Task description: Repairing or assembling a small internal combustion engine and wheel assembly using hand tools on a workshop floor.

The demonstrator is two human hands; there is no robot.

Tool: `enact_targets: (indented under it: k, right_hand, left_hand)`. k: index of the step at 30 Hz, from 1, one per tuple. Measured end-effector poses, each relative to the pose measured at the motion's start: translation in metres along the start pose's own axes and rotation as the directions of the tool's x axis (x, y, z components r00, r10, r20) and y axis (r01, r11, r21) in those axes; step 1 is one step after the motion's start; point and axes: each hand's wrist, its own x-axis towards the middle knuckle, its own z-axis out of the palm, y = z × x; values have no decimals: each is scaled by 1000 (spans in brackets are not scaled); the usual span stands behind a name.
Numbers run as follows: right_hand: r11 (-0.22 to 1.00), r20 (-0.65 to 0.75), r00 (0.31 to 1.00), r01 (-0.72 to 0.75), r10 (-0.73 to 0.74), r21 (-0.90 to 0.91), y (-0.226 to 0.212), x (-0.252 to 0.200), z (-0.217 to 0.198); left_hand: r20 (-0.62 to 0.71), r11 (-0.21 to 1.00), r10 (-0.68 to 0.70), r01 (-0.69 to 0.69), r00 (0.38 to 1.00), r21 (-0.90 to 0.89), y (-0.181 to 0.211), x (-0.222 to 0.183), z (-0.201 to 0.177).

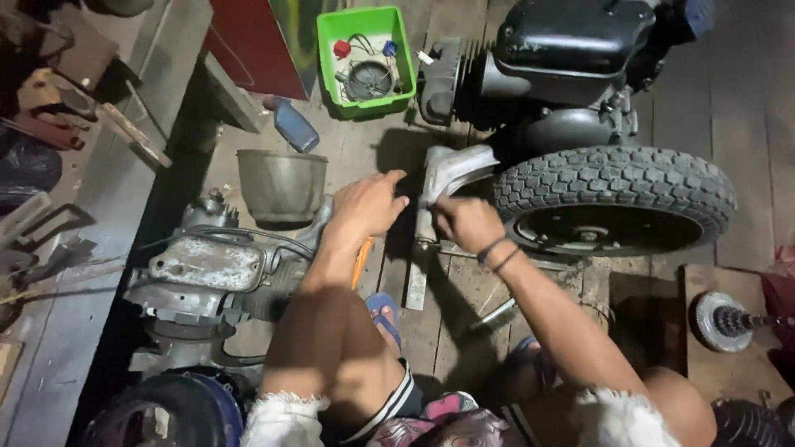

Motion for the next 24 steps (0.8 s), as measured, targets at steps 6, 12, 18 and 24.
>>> enact_targets:
  k: [6, 12, 18, 24]
  right_hand:
    - [984, -70, 988, 148, -141, 100, -3, -2, -3]
    - [963, -106, 978, 196, -179, 182, 6, -30, 27]
    - [940, -193, 957, 256, -215, 224, 8, -36, 32]
    - [946, -230, 967, 172, -109, 275, 8, -36, 34]
  left_hand:
    - [-1, 1000, -2, 2, 1000, 19, -9, 7, 7]
    - [-2, 1000, 6, -6, 1000, -30, 3, -7, 9]
    - [-29, 999, 44, -44, 999, -18, 10, -7, 4]
    - [-36, 999, 43, -43, 998, -13, 6, 0, 11]
